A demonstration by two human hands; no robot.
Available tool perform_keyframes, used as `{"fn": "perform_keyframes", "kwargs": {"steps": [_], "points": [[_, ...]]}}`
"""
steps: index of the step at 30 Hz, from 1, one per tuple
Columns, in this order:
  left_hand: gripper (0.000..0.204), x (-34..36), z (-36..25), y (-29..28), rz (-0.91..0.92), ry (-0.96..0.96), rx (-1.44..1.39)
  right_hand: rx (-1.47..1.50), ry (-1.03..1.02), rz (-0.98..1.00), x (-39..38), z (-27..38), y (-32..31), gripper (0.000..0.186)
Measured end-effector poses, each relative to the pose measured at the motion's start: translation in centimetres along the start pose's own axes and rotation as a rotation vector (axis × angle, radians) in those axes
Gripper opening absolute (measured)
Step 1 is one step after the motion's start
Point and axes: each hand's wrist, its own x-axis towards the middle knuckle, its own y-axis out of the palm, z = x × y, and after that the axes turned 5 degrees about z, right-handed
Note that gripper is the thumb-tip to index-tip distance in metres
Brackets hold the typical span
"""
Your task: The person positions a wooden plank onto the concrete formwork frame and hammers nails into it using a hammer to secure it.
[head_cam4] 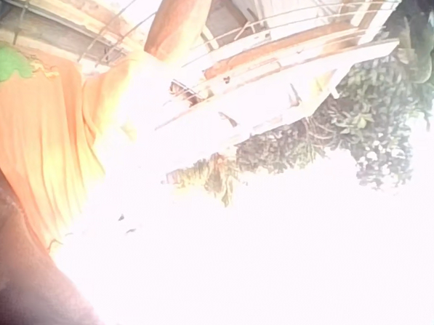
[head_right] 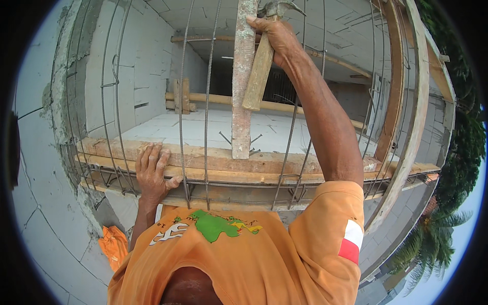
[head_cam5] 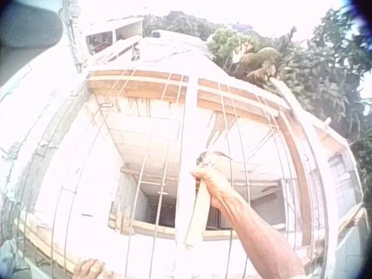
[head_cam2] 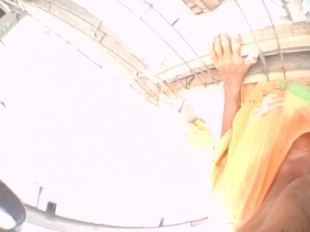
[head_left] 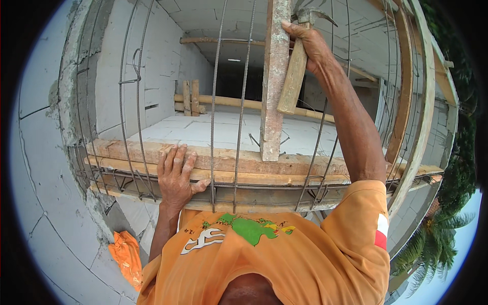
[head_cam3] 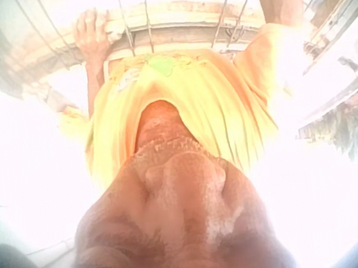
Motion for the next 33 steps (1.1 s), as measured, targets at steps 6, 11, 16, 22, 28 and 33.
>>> {"fn": "perform_keyframes", "kwargs": {"steps": [6, 11, 16, 22, 28, 33], "points": [[0.076, -0.2, 0.1, -2.1, 0.019, -0.022, -0.036, 0.051, 0.05, -0.033, -0.1, 1.8, 1.4, 0.041], [0.071, 2.8, 1.3, -4.2, 0.067, -0.045, -0.313, 0.123, 0.076, -0.066, -0.4, 0.6, 0.5, 0.04], [0.064, 15.8, 3.6, -6.1, 0.203, -0.404, -1.323, 0.109, 0.059, -0.057, -1.6, 1.4, 0.7, 0.037], [0.077, 32.8, 4.0, 1.6, 0.494, -0.319, -1.809, 0.135, 0.084, -0.028, 0.0, 0.9, 0.9, 0.038], [0.072, 43.6, -2.1, 4.9, 0.483, 0.083, -2.309, 0.211, 0.104, -0.064, -0.3, 0.2, 0.3, 0.04], [0.071, 43.8, -3.0, 5.3, 0.4, 0.107, -2.329, 0.267, 0.12, -0.078, -0.7, 0.8, 0.9, 0.048]]}}
